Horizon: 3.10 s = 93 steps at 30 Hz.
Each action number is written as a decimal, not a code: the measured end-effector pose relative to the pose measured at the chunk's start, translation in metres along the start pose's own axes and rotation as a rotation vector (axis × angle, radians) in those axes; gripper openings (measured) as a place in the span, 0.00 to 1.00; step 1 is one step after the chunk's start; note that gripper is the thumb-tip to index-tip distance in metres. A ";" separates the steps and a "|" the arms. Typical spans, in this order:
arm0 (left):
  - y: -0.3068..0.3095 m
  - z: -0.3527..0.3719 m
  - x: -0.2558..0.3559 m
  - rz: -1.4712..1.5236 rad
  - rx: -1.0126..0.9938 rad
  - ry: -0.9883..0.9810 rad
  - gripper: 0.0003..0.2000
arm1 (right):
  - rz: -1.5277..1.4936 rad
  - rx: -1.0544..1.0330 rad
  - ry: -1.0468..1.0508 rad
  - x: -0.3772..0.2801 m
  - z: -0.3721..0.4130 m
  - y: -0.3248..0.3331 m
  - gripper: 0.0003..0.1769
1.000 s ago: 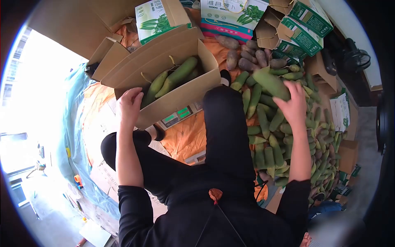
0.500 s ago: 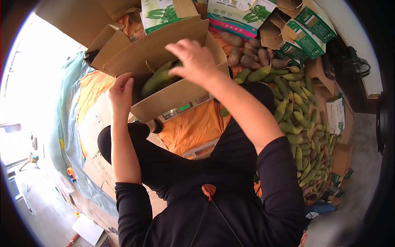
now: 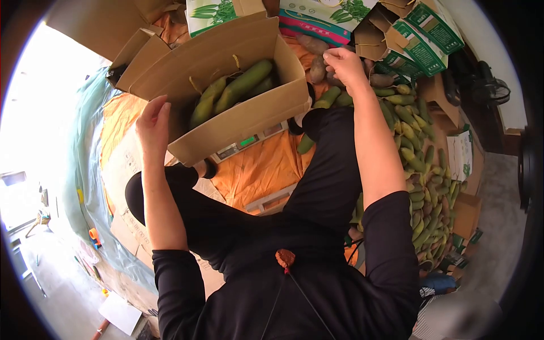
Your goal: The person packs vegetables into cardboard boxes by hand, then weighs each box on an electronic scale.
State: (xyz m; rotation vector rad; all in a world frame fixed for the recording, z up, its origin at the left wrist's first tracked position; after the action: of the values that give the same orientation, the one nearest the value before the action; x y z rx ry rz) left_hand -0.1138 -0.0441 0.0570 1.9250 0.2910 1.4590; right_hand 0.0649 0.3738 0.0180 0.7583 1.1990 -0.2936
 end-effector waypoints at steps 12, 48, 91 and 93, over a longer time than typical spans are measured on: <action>0.013 -0.006 -0.019 0.063 0.085 0.016 0.11 | 0.007 -0.064 -0.010 -0.006 0.000 -0.014 0.13; 0.054 -0.084 -0.103 -0.330 -0.535 0.507 0.16 | 0.751 -0.342 0.054 -0.053 -0.066 -0.115 0.19; 0.326 0.465 -0.319 -0.542 0.566 0.388 0.24 | 0.184 -1.188 0.700 -0.189 0.277 -0.366 0.11; 0.339 0.456 -0.308 -0.522 0.657 0.329 0.25 | 0.091 -0.988 0.736 -0.197 0.226 -0.313 0.10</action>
State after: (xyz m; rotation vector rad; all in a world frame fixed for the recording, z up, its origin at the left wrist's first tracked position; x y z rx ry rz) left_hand 0.1213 -0.6415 -0.0163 1.8457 1.4584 1.3996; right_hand -0.0237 -0.0387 0.1172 0.0132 1.7544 0.6898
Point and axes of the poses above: each hand's wrist, its own z-axis away from the middle knuckle, its own y-axis out of the back of the hand, x = y × z, the point moved 7 cm from there along -z, towards the middle knuckle, and after that the axes turned 6 degrees about -x, right-handed, at the moved point
